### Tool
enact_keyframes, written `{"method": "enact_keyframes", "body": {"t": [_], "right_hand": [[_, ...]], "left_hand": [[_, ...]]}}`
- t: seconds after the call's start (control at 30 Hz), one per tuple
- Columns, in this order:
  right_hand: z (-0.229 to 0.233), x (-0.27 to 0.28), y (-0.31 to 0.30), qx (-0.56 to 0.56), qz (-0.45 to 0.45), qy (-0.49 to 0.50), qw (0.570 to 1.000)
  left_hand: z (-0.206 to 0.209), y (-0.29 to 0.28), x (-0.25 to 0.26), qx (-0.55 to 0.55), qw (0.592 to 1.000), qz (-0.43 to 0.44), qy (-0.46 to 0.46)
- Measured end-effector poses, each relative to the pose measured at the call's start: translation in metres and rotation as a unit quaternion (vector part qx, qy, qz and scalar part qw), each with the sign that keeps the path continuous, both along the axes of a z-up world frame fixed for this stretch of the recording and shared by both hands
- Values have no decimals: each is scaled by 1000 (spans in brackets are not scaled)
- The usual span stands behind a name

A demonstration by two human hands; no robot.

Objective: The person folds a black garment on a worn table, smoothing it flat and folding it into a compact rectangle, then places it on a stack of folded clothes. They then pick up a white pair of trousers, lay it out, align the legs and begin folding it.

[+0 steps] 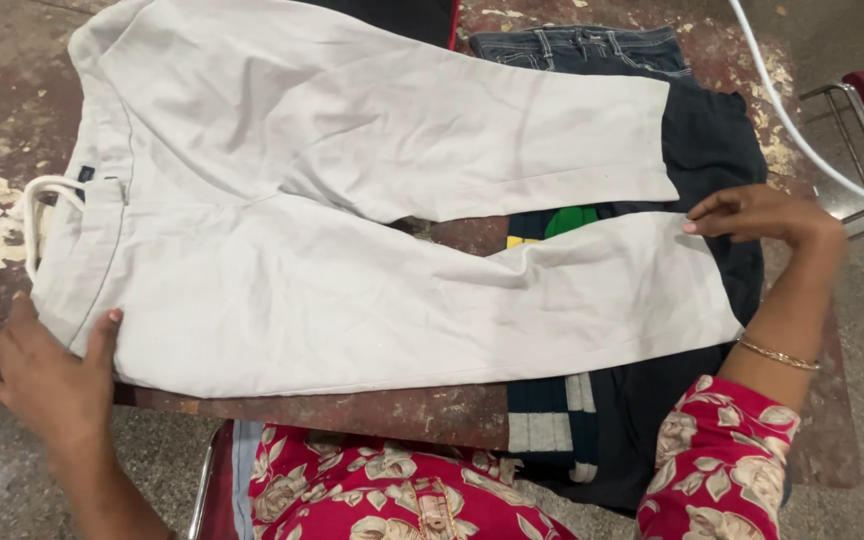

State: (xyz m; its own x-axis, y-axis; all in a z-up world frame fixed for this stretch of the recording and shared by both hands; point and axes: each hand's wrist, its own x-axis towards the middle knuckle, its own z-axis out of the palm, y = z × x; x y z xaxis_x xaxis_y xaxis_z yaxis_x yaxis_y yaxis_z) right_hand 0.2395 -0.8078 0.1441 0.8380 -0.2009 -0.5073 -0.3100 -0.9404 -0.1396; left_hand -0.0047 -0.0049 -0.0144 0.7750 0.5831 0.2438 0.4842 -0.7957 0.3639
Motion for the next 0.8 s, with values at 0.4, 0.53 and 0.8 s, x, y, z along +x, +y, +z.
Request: {"method": "enact_keyframes", "body": {"t": [0.4, 0.53, 0.8], "right_hand": [[-15, 10, 0, -3, 61, 4, 998], [10, -5, 7, 76, 71, -13, 994], [39, -36, -49, 441, -33, -416, 794]], "left_hand": [[38, -15, 16, -237, 904, -99, -341], [64, -28, 18, -335, 856, -87, -384], [54, 14, 14, -566, 729, 57, -381]]}}
